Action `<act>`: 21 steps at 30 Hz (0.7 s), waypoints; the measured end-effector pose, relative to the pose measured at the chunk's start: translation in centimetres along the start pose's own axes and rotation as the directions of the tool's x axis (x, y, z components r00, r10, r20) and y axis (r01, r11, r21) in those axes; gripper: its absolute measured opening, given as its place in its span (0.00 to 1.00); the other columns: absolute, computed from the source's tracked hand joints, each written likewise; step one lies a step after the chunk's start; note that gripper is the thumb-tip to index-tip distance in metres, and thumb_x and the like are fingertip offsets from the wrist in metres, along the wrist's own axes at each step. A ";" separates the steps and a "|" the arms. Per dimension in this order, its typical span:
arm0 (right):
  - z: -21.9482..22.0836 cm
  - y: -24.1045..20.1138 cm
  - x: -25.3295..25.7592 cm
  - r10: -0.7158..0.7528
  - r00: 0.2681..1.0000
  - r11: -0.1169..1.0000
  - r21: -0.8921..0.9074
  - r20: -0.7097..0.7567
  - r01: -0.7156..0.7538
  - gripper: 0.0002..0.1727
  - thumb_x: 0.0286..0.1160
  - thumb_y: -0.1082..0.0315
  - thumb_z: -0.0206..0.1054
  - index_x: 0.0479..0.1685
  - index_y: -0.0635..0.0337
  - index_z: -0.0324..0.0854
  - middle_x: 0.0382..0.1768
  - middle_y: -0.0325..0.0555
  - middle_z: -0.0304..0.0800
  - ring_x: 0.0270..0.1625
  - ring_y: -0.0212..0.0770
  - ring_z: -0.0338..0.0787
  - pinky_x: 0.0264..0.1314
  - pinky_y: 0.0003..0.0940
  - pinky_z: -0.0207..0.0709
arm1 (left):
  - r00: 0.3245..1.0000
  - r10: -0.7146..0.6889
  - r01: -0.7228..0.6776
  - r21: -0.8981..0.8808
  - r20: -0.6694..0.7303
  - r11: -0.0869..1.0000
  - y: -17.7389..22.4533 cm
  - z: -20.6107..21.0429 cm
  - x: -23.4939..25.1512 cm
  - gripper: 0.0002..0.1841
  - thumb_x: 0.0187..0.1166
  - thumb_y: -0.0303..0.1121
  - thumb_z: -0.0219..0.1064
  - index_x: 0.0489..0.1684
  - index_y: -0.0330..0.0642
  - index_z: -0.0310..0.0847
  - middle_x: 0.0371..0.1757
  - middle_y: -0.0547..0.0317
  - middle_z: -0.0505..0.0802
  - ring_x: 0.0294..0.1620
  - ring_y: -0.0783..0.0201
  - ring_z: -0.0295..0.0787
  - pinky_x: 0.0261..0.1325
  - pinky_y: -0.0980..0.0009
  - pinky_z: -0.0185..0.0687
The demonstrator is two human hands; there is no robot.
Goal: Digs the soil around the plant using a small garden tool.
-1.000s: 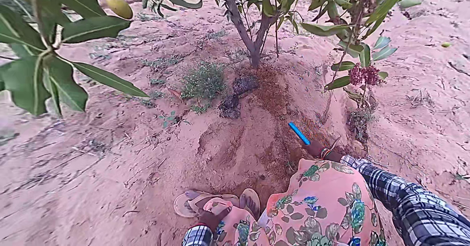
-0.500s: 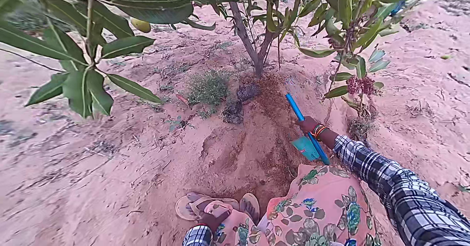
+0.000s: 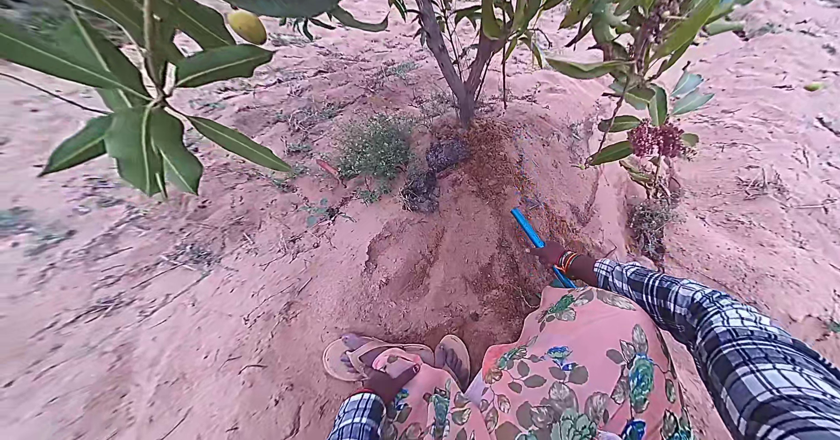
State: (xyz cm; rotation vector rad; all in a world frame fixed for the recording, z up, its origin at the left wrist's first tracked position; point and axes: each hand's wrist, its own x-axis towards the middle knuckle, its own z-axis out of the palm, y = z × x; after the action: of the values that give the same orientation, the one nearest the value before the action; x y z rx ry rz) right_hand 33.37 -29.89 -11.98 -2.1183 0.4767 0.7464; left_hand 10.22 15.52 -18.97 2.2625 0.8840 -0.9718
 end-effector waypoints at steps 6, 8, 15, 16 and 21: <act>-4.1 -7.6 -1.7 -0.285 0.920 0.903 0.247 -0.270 0.352 0.20 0.86 0.49 0.65 0.44 0.61 0.77 0.18 0.36 0.69 0.15 0.32 0.69 0.22 0.30 0.69 | 1.000 -0.005 0.005 0.026 0.005 1.000 0.2 -0.2 -0.1 0.74 0.58 0.71 0.79 0.91 0.20 0.34 0.85 0.24 0.69 0.87 0.42 0.69 0.89 0.51 0.63; -6.3 -10.7 -1.1 -0.351 0.865 0.860 0.241 -0.360 0.449 0.21 0.86 0.48 0.65 0.41 0.61 0.77 0.18 0.38 0.70 0.15 0.34 0.70 0.21 0.34 0.71 | 1.000 -0.011 0.011 0.027 0.006 1.000 0.5 -0.3 -0.4 0.73 0.60 0.70 0.79 0.91 0.19 0.34 0.85 0.23 0.69 0.87 0.41 0.69 0.89 0.51 0.63; -6.7 -8.3 0.5 -0.166 0.941 0.956 0.184 -0.295 0.226 0.21 0.87 0.50 0.63 0.49 0.62 0.77 0.21 0.38 0.68 0.15 0.33 0.68 0.20 0.31 0.71 | 0.999 -0.016 0.017 0.010 -0.030 1.000 1.1 -0.6 -1.3 0.72 0.59 0.70 0.79 0.90 0.20 0.40 0.83 0.25 0.72 0.86 0.43 0.71 0.88 0.52 0.64; -6.8 -6.5 0.4 -0.124 0.946 0.970 0.167 -0.299 0.180 0.22 0.88 0.49 0.63 0.51 0.63 0.77 0.23 0.40 0.70 0.18 0.34 0.69 0.24 0.33 0.71 | 1.000 -0.011 0.011 0.001 -0.028 1.000 1.0 -0.5 -1.3 0.71 0.60 0.69 0.79 0.90 0.20 0.38 0.84 0.24 0.71 0.86 0.42 0.70 0.88 0.52 0.63; -8.3 2.9 0.0 0.051 0.943 0.988 0.152 -0.330 0.000 0.25 0.86 0.48 0.64 0.54 0.67 0.79 0.29 0.45 0.75 0.24 0.39 0.74 0.33 0.40 0.74 | 1.000 0.024 -0.024 -0.011 -0.011 1.000 0.1 -0.2 -0.9 0.70 0.64 0.66 0.79 0.91 0.19 0.36 0.83 0.21 0.70 0.86 0.38 0.70 0.88 0.47 0.62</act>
State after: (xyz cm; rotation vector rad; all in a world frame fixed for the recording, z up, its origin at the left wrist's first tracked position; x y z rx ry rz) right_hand 34.55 -38.25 -9.60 -2.1038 0.7200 0.3495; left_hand 9.91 15.27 -18.16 2.2656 0.8630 -0.9425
